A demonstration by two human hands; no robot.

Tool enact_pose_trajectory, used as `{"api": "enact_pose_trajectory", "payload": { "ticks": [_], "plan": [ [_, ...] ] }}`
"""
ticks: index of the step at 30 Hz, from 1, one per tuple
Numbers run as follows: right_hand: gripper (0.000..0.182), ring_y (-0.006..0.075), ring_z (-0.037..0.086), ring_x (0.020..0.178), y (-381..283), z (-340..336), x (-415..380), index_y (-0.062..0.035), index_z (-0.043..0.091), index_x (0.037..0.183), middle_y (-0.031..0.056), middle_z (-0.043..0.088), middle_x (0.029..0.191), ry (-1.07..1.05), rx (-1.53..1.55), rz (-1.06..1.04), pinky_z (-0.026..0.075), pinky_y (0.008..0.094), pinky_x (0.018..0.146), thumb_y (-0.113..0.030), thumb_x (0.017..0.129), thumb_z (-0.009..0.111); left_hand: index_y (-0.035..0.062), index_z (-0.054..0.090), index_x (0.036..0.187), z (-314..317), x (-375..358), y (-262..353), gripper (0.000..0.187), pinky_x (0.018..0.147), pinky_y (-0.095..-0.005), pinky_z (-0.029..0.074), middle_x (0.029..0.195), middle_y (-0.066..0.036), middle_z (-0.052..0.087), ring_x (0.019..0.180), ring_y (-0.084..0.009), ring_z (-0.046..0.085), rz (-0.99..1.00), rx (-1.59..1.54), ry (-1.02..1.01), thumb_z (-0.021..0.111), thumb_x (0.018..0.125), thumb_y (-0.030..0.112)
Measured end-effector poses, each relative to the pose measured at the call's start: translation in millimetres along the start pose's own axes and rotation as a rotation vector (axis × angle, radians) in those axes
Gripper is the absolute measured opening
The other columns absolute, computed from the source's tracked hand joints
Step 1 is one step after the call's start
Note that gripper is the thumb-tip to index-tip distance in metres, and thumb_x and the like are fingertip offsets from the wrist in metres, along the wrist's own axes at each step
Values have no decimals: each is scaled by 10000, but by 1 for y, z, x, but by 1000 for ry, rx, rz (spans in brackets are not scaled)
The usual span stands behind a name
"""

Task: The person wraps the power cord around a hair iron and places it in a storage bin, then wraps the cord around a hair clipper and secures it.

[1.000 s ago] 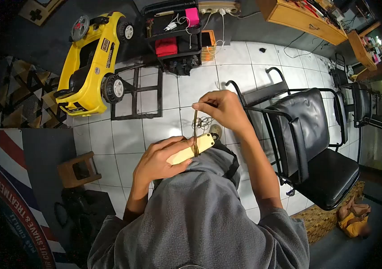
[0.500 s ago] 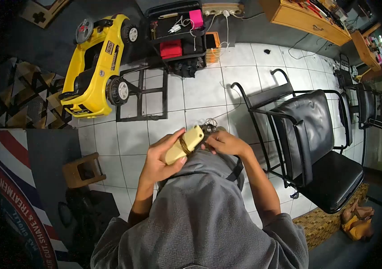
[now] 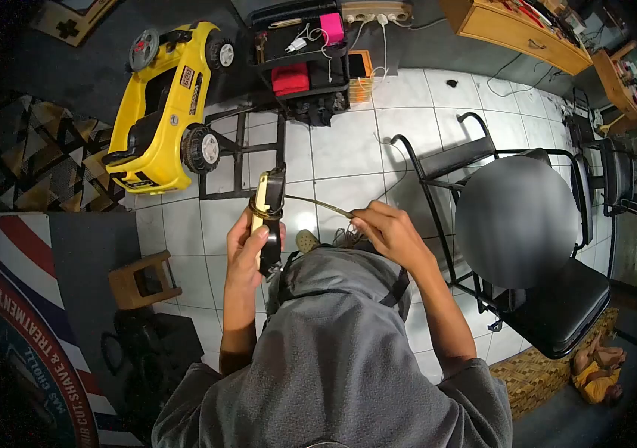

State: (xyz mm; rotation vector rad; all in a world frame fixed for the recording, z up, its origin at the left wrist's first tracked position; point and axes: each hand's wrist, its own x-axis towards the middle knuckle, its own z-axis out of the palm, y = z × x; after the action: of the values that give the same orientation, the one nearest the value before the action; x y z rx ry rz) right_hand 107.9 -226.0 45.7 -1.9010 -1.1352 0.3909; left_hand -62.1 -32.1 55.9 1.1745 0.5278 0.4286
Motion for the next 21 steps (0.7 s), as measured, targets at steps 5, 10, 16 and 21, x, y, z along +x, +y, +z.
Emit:
{"api": "enact_pose_trajectory", "payload": {
  "ticks": [5,10,16,21],
  "plan": [
    [196,101,375,452,1,-20,0,0,641,957,-1,423,548,-247,530,268,341,273,454,-177,959,556,-9,501,1205,0,-2,-6,487,667,-297,520,1024,-95,586,811,-166,580,-170,-323,-80,689,819,220],
    [125,114,549,605,3,-45,5,-22,608,943,21,529,626,-193,450,364,409,275,523,-147,936,597,-14,547,1115,0,-8,-8,368,763,-305,499,926,-114,624,839,-153,597,-218,-319,-181,683,806,132],
    [165,187,593,693,39,-34,16,-12,669,966,98,552,751,-38,72,0,458,296,594,-99,830,702,15,463,1220,20,-7,2,522,792,-261,459,993,-69,580,874,-134,577,-198,-316,-164,704,757,25],
    [150,132,589,598,34,-66,50,13,707,915,82,614,742,-117,322,92,450,260,536,-117,840,702,25,433,1260,43,0,30,548,827,-283,472,1023,-74,569,912,-148,581,-195,-315,-92,691,777,6]
  ]
}}
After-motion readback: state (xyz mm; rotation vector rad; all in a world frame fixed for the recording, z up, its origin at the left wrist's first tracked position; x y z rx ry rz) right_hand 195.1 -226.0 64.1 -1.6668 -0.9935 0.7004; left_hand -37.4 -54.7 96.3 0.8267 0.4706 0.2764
